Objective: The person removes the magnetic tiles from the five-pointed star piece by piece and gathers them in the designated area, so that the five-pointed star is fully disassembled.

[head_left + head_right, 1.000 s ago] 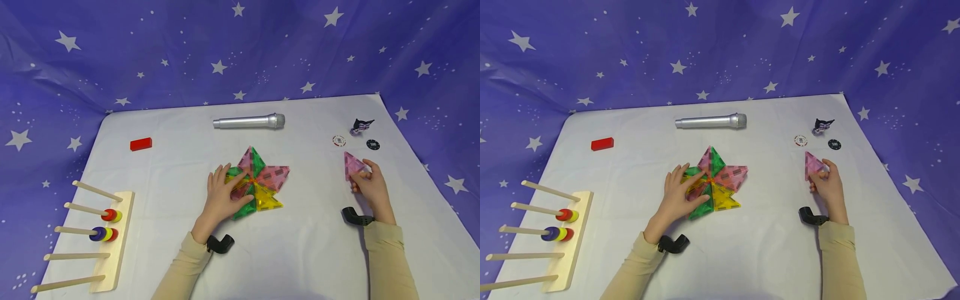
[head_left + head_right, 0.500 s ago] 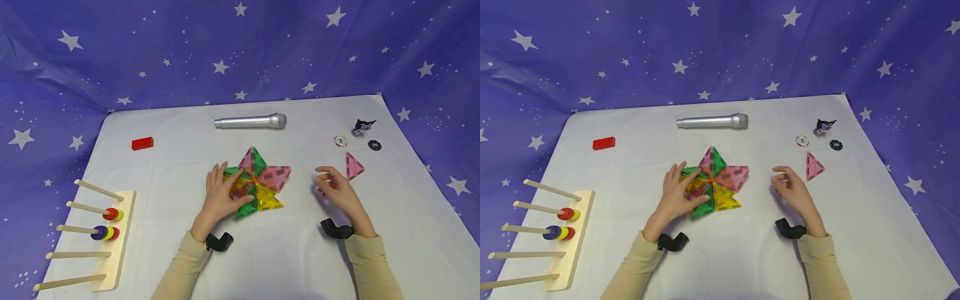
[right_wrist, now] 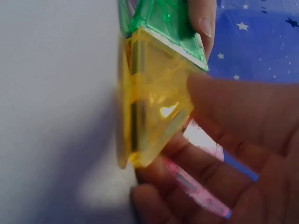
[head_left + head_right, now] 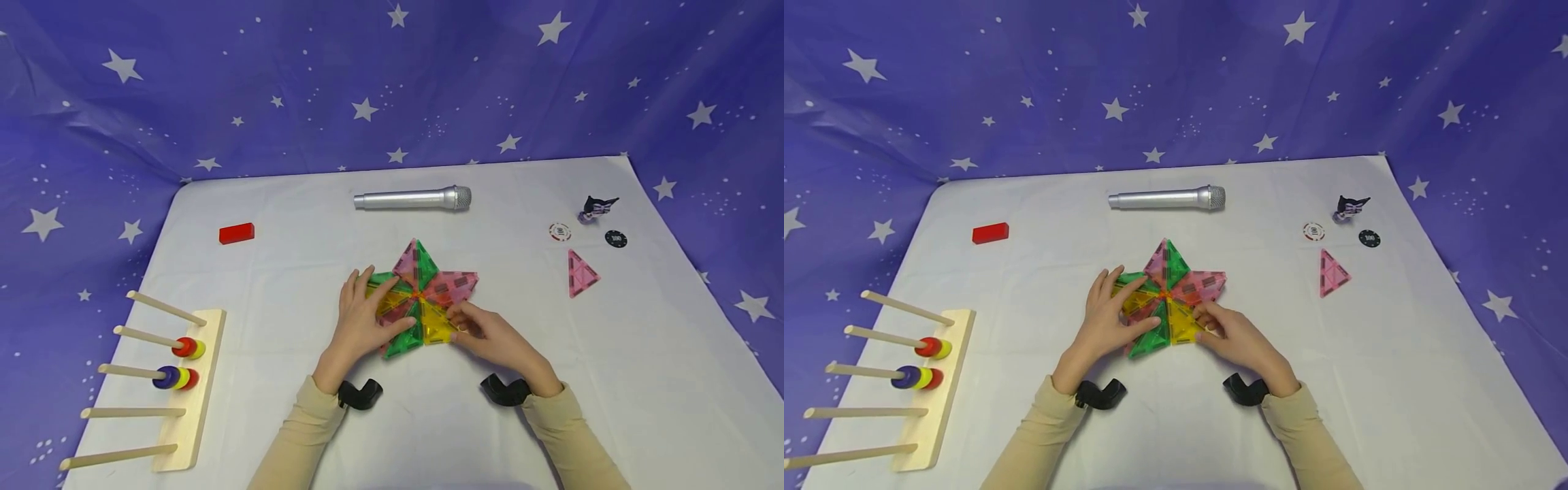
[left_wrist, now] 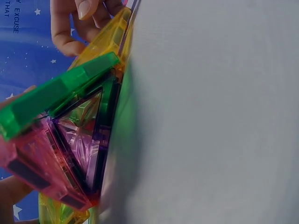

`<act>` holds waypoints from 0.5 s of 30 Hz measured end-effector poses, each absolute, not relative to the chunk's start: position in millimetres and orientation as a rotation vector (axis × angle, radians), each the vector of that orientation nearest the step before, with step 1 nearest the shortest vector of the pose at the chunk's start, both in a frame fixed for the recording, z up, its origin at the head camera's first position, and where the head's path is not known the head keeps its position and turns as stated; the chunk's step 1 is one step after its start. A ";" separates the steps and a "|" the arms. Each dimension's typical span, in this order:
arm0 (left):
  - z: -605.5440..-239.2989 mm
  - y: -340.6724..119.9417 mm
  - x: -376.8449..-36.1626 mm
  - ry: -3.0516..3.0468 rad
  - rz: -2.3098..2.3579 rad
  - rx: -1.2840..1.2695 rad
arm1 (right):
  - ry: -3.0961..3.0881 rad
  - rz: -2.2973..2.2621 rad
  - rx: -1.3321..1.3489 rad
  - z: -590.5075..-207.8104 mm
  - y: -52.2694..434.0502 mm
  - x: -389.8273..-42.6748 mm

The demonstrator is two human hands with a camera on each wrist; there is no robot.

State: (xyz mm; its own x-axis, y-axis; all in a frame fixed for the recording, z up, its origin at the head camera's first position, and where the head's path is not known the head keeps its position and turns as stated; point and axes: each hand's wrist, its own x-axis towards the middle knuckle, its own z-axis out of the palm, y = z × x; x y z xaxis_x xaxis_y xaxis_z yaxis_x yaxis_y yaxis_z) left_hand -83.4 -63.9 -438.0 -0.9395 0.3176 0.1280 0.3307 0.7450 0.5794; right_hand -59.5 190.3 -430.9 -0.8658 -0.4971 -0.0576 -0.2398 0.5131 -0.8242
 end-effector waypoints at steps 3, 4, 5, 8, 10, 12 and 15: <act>-438.4 -63.4 -83.0 -2.914 -0.994 -0.524 | 2.456 -1.319 -0.629 -433.4 188.8 -58.9; -438.5 -63.3 -82.8 -2.918 -1.001 -0.514 | 2.447 -1.330 -0.633 -434.2 188.1 -58.6; -438.5 -63.2 -82.7 -2.922 -1.010 -0.504 | 2.434 -1.338 -0.637 -434.9 187.4 -58.0; -438.4 -62.9 -82.7 -2.931 -1.023 -0.485 | 2.389 -1.360 -0.673 -435.0 183.9 -56.0; -438.7 -62.7 -83.0 -2.934 -1.017 -0.478 | 2.370 -1.378 -0.704 -431.1 180.6 -54.1; -438.8 -62.5 -83.1 -2.931 -1.015 -0.478 | 2.356 -1.399 -0.726 -423.3 177.5 -52.0; -438.6 -62.2 -83.1 -2.927 -1.012 -0.477 | 2.354 -1.406 -0.730 -411.4 175.2 -49.7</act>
